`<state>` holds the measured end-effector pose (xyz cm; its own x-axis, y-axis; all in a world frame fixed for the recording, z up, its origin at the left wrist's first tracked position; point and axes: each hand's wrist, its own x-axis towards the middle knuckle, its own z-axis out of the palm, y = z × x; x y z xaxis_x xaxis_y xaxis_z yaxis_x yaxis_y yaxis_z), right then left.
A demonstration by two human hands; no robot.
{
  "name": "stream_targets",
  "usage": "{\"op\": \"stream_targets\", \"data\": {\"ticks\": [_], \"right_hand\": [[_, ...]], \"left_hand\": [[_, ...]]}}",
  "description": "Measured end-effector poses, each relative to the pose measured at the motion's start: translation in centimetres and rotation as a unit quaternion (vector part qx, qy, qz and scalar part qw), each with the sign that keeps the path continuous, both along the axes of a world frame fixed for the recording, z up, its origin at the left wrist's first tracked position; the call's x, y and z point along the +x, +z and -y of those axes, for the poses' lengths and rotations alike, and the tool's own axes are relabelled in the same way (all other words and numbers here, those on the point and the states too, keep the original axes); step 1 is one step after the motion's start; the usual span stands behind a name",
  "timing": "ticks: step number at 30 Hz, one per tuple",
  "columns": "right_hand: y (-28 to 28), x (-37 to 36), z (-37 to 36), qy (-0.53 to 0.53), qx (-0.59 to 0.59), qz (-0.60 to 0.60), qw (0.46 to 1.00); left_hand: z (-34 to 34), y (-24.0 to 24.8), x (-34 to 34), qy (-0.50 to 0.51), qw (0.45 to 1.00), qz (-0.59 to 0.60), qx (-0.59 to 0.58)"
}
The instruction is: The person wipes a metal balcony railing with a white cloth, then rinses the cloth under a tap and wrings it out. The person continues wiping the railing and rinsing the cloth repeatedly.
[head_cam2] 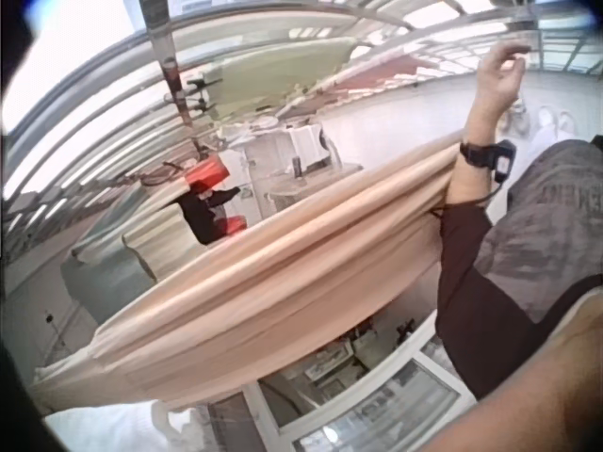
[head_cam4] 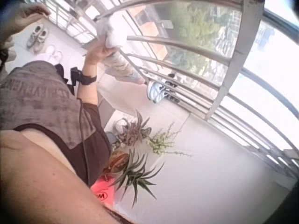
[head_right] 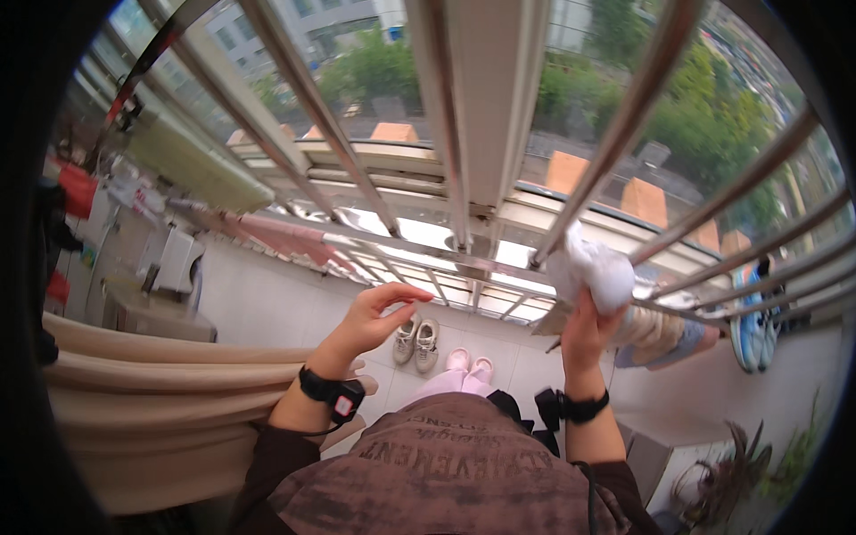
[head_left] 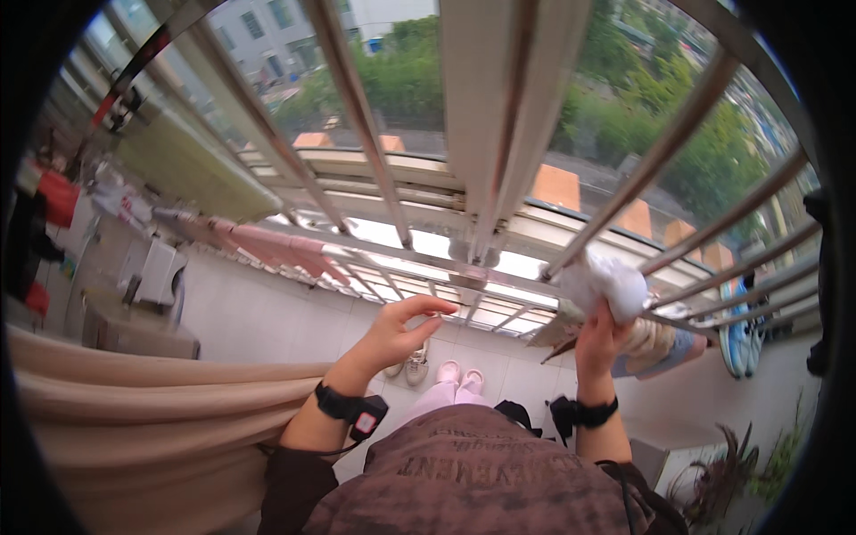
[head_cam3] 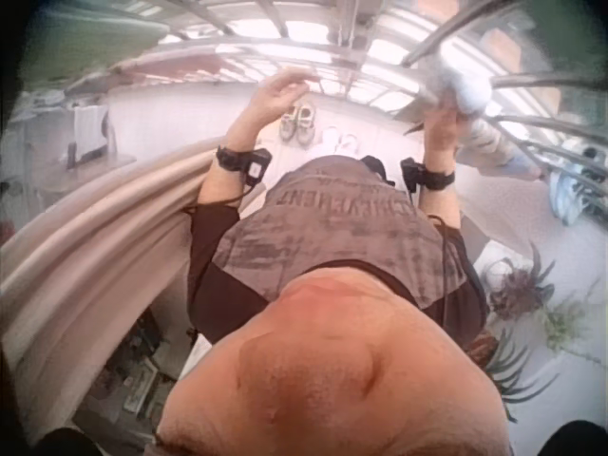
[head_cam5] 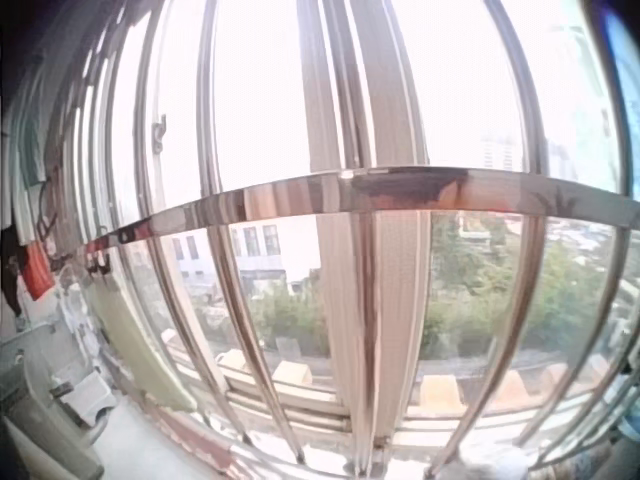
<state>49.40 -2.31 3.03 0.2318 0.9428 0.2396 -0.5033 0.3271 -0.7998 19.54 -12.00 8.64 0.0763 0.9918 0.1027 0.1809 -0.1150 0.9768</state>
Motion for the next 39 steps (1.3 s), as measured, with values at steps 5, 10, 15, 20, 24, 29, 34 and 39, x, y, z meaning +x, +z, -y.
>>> {"op": "stream_targets", "data": {"ticks": [5,10,15,20,24,29,34,39], "right_hand": [[-1.0,-0.9,2.5,0.127,0.119,0.152,0.973],[-1.3,-4.7,3.8,0.274,0.1,0.166,0.942],[-0.6,-9.1,5.0,0.361,0.007,0.093,0.928],[-0.9,-16.8,6.8,0.411,-0.082,0.054,0.906],[-1.8,-26.1,10.1,0.443,-0.092,0.065,0.89],[-2.6,-40.8,14.1,0.48,-0.152,0.043,0.863],[-1.0,-52.3,16.2,0.499,-0.21,0.02,0.841],[0.6,-56.2,13.6,0.485,-0.194,0.027,0.852]], "left_hand": [[5.5,-0.3,-6.7,0.231,0.972,0.041,-0.031],[9.7,0.5,-14.5,0.406,0.91,0.045,0.076],[17.4,3.4,-22.9,0.547,0.829,0.046,0.108],[28.5,5.0,-29.9,0.64,0.757,0.006,0.132],[39.1,6.5,-35.2,0.691,0.703,-0.018,0.167],[49.1,6.8,-43.1,0.817,0.492,-0.075,0.292],[49.5,3.0,-53.5,0.805,0.482,0.119,0.324],[51.5,2.9,-58.9,0.792,0.546,0.086,0.26]]}}
